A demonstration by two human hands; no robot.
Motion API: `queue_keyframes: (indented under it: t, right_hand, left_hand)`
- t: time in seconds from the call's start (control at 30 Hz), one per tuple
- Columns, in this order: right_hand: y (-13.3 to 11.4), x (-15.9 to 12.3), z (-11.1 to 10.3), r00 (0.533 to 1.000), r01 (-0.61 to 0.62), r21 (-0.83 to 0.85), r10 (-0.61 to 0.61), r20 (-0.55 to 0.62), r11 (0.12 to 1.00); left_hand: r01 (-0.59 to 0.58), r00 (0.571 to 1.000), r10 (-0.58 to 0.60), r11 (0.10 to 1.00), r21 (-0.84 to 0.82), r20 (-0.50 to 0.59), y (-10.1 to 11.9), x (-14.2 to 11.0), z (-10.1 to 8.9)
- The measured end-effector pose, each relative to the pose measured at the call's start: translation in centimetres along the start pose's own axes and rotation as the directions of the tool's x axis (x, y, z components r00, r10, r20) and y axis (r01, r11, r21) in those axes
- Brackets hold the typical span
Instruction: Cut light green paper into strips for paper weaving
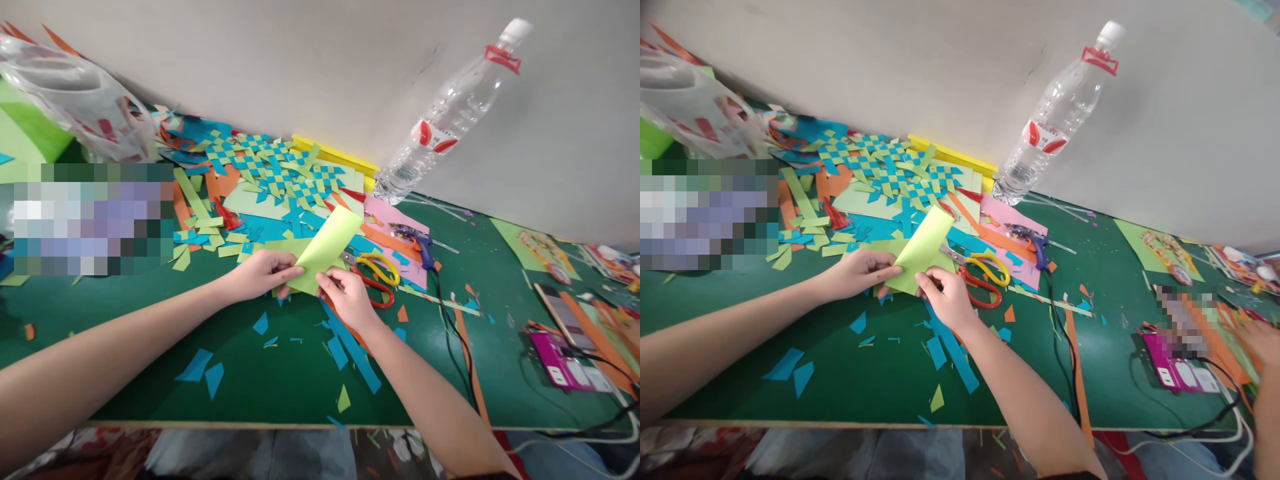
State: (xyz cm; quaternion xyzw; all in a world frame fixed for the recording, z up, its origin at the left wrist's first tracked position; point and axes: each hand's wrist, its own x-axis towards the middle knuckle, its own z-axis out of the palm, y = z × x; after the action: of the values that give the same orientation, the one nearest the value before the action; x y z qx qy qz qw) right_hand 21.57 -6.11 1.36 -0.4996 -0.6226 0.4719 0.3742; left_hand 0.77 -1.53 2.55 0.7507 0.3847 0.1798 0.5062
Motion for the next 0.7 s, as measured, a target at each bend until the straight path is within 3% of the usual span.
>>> queue_keyframes:
  t: [0.1,0.33,0.7]
  right_hand:
    - [0.08,0.02,-0.03,1.000,0.001,-0.014,-0.001,0.001,1.000]
    - [0.21,-0.15,0.03,1.000,0.021,-0.047,-0.021,0.011,0.999]
    - [0.27,-0.11,0.03,0.999,0.038,-0.054,-0.037,0.021,0.998]
  left_hand:
    - [-0.008,1.000,0.010,0.998,-0.062,0.022,0.04,-0.06,0.03]
    - [0.006,1.000,-0.007,0.999,0.044,0.018,0.22,0.00,-0.12]
    - [0.004,0.999,-0.004,1.000,0.008,0.033,-0.18,-0.01,0.02]
